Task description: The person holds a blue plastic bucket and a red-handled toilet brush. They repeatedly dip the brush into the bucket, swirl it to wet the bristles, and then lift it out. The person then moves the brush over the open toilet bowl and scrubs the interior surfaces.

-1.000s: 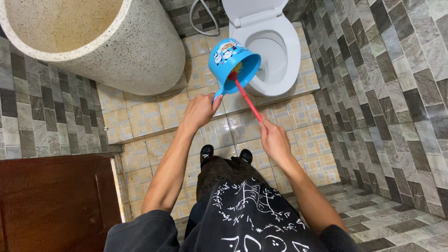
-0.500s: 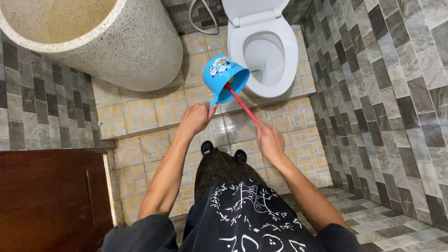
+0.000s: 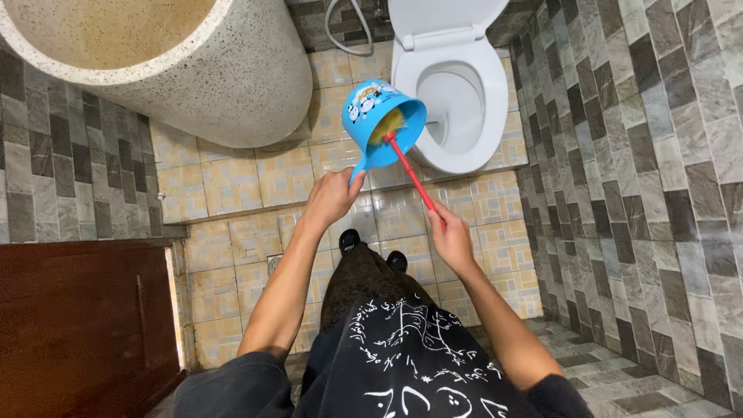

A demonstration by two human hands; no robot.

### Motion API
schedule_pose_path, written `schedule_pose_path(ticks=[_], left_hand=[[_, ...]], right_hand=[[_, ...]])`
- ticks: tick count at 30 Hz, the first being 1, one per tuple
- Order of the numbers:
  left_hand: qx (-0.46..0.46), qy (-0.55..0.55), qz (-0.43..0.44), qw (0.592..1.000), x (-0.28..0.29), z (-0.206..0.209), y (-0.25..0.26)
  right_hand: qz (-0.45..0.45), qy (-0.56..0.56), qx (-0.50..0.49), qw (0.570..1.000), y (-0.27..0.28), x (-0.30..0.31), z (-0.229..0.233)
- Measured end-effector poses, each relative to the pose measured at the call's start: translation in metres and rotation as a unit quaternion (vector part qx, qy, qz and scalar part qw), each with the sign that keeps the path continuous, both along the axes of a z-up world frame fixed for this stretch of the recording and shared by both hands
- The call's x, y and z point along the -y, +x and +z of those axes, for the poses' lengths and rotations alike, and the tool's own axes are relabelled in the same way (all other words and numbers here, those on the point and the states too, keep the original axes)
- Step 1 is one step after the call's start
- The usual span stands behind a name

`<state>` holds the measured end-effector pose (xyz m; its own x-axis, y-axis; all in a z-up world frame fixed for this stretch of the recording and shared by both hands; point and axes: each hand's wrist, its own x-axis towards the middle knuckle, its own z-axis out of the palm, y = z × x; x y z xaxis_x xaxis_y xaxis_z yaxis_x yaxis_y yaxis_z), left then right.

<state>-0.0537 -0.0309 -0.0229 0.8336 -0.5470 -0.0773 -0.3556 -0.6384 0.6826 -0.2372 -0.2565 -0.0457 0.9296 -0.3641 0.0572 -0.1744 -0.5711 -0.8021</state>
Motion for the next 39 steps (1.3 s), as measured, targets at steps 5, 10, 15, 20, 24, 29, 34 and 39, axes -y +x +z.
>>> schedule_pose_path(ticks=[5, 10, 15, 20, 24, 29, 34, 39], left_hand=[[-0.068, -0.081, 0.048, 0.993, -0.006, -0.009, 0.032], [-0.086, -0.176, 0.061, 0.979, -0.017, -0.037, 0.063], [-0.229, -0.249, 0.080, 0.938, -0.023, -0.045, 0.089], [-0.246, -0.268, 0.065, 0.929, -0.028, -0.042, 0.111], [-0.283, -0.319, 0.030, 0.904, -0.035, -0.042, 0.119], [-0.327, -0.340, 0.014, 0.882, -0.041, -0.041, 0.127], [-0.328, -0.356, 0.002, 0.875, -0.043, -0.039, 0.131], [-0.348, -0.370, 0.021, 0.861, -0.040, -0.034, 0.133]], right_hand=[[-0.054, 0.397, -0.177, 0.899, 0.036, -0.012, 0.008], [-0.058, 0.402, -0.159, 0.900, 0.062, -0.026, 0.019], [-0.051, 0.415, -0.130, 0.899, 0.085, -0.038, 0.017], [-0.066, 0.428, -0.133, 0.891, 0.104, -0.051, 0.018], [-0.069, 0.433, -0.129, 0.890, 0.112, -0.064, 0.017], [-0.057, 0.437, -0.121, 0.890, 0.121, -0.069, 0.020], [-0.056, 0.424, -0.116, 0.897, 0.127, -0.070, 0.022], [-0.071, 0.434, -0.095, 0.893, 0.127, -0.066, 0.026]])
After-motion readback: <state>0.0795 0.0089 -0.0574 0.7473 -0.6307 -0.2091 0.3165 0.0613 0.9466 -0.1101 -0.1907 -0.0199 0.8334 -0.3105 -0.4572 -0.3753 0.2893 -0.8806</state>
